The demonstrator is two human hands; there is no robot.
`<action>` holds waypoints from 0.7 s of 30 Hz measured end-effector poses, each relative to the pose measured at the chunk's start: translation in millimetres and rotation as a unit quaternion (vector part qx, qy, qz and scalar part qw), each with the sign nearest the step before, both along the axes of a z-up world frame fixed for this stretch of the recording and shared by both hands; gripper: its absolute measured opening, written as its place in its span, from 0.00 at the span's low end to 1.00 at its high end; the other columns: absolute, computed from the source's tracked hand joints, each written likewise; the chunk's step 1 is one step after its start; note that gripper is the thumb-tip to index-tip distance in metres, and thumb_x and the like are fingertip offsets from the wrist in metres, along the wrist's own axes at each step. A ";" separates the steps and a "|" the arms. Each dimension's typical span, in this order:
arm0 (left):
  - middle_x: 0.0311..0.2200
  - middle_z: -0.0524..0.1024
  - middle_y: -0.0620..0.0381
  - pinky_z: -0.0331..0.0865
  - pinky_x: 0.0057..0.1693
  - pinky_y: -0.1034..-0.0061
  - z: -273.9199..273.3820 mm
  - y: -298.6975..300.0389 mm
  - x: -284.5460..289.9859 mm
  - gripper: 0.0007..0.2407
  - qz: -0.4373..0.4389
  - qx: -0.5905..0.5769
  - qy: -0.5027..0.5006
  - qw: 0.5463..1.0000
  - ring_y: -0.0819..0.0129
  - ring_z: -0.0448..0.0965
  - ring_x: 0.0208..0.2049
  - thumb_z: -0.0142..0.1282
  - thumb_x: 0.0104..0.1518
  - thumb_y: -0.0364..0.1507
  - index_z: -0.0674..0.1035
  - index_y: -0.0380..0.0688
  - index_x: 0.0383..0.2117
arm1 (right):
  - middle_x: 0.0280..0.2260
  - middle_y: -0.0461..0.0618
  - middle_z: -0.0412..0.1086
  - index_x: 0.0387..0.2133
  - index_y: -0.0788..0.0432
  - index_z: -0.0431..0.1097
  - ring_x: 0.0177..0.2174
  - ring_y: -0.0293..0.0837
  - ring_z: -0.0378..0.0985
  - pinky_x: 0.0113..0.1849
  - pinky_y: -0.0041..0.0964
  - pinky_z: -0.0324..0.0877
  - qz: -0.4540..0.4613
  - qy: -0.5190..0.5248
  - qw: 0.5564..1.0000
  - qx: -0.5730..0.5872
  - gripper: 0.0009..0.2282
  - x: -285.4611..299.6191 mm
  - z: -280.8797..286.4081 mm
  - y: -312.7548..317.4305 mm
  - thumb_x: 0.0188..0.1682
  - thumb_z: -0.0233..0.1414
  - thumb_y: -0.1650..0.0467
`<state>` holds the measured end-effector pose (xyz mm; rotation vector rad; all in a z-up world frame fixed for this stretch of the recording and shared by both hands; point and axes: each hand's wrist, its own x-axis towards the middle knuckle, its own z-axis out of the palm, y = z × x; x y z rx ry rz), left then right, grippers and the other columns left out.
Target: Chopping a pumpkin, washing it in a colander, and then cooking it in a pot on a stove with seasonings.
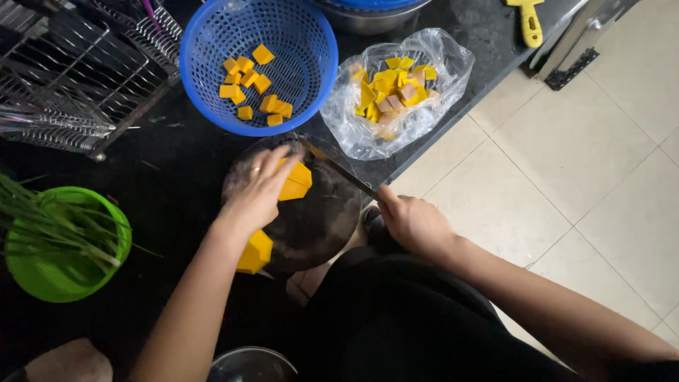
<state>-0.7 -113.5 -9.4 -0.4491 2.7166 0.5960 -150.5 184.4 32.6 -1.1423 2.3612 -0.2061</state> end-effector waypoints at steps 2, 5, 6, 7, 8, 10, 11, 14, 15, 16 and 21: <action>0.70 0.52 0.65 0.69 0.55 0.34 -2.7 2.1 -13.2 0.44 -0.034 -0.006 -0.002 0.999 0.45 0.50 0.70 0.65 0.42 0.12 0.62 0.60 0.69 | 0.28 0.59 0.76 0.47 0.47 0.62 0.30 0.69 0.83 0.36 0.65 0.79 -0.006 -0.007 1.000 0.000 0.10 0.2 1.7 -1.1 0.56 0.43 0.61; 0.64 0.65 0.59 0.75 0.53 0.44 10.4 3.3 -19.0 0.41 -0.038 -0.001 0.004 0.999 0.42 0.64 0.64 0.73 0.35 0.18 0.72 0.57 0.64 | 0.29 0.59 0.76 0.46 0.48 0.62 0.31 0.69 0.83 0.36 0.64 0.79 -0.009 -0.015 1.000 0.001 0.10 0.5 -1.4 -5.6 0.56 0.43 0.61; 0.60 0.68 0.54 0.77 0.51 0.45 18.1 2.6 -19.2 0.42 -0.011 0.009 0.013 1.000 0.38 0.70 0.59 0.78 0.30 0.25 0.74 0.54 0.62 | 0.28 0.60 0.76 0.45 0.48 0.62 0.32 0.70 0.83 0.37 0.64 0.79 -0.009 -0.016 1.000 0.004 0.09 0.1 -3.4 -8.2 0.55 0.44 0.61; 0.60 0.68 0.54 0.77 0.51 0.45 9.6 6.8 -13.3 0.42 -0.010 0.009 0.014 1.000 0.38 0.70 0.59 0.78 0.30 0.25 0.74 0.54 0.62 | 0.28 0.60 0.76 0.45 0.48 0.62 0.32 0.70 0.83 0.37 0.64 0.79 -0.008 -0.016 1.000 0.004 0.09 1.0 -11.3 -9.9 0.55 0.44 0.61; 0.58 0.66 0.54 0.77 0.51 0.44 1.1 10.8 -7.5 0.42 0.076 0.022 0.028 0.996 0.39 0.71 0.58 0.79 0.30 0.32 0.71 0.55 0.62 | 0.28 0.60 0.75 0.45 0.47 0.62 0.31 0.68 0.84 0.36 0.63 0.79 -0.005 -0.008 1.000 -0.005 0.09 2.0 -19.3 -11.8 0.56 0.44 0.62; 0.57 0.65 0.53 0.77 0.51 0.42 -6.1 24.6 -0.6 0.44 0.163 0.032 0.040 0.985 0.39 0.73 0.57 0.79 0.30 0.40 0.69 0.57 0.62 | 0.27 0.60 0.75 0.46 0.47 0.61 0.30 0.67 0.84 0.35 0.62 0.79 -0.001 -0.004 1.000 -0.016 0.08 4.9 -35.5 -20.0 0.56 0.44 0.62; 0.57 0.65 0.51 0.77 0.52 0.43 -5.8 37.5 1.1 0.44 0.227 0.025 0.052 0.972 0.38 0.73 0.58 0.77 0.35 0.43 0.66 0.54 0.64 | 0.27 0.59 0.75 0.46 0.48 0.61 0.30 0.68 0.84 0.35 0.63 0.79 0.009 -0.006 1.000 -0.002 0.09 7.2 -43.3 -23.5 0.55 0.44 0.62; 0.59 0.62 0.43 0.75 0.55 0.40 24.2 67.1 8.3 0.48 0.320 0.039 0.065 0.944 0.33 0.69 0.60 0.78 0.39 0.41 0.59 0.47 0.69 | 0.26 0.59 0.75 0.48 0.47 0.61 0.31 0.69 0.83 0.37 0.65 0.79 0.031 -0.019 0.999 0.020 0.10 15.6 -44.3 -35.1 0.55 0.44 0.63; 0.61 0.60 0.37 0.72 0.58 0.36 38.5 76.1 8.2 0.52 0.346 0.062 0.070 0.933 0.28 0.66 0.62 0.80 0.39 0.36 0.54 0.42 0.72 | 0.27 0.60 0.76 0.49 0.46 0.61 0.32 0.70 0.84 0.38 0.65 0.78 0.039 -0.027 0.998 0.029 0.11 16.1 -40.4 -38.3 0.55 0.44 0.63; 0.61 0.60 0.37 0.72 0.58 0.36 37.8 77.9 7.9 0.52 0.348 0.063 0.071 0.933 0.28 0.66 0.62 0.80 0.39 0.36 0.54 0.42 0.72 | 0.27 0.60 0.76 0.49 0.46 0.61 0.32 0.70 0.84 0.38 0.65 0.78 0.041 -0.026 0.998 0.030 0.11 12.7 -43.0 -38.9 0.55 0.44 0.63; 0.63 0.56 0.32 0.79 0.56 0.52 11.0 75.5 11.7 0.41 0.424 0.167 0.105 0.884 0.33 0.67 0.64 0.71 0.51 0.21 0.56 0.34 0.71 | 0.28 0.65 0.76 0.48 0.46 0.61 0.33 0.71 0.83 0.38 0.68 0.77 0.069 -0.026 0.997 0.034 0.09 4.0 -31.8 -44.0 0.57 0.39 0.64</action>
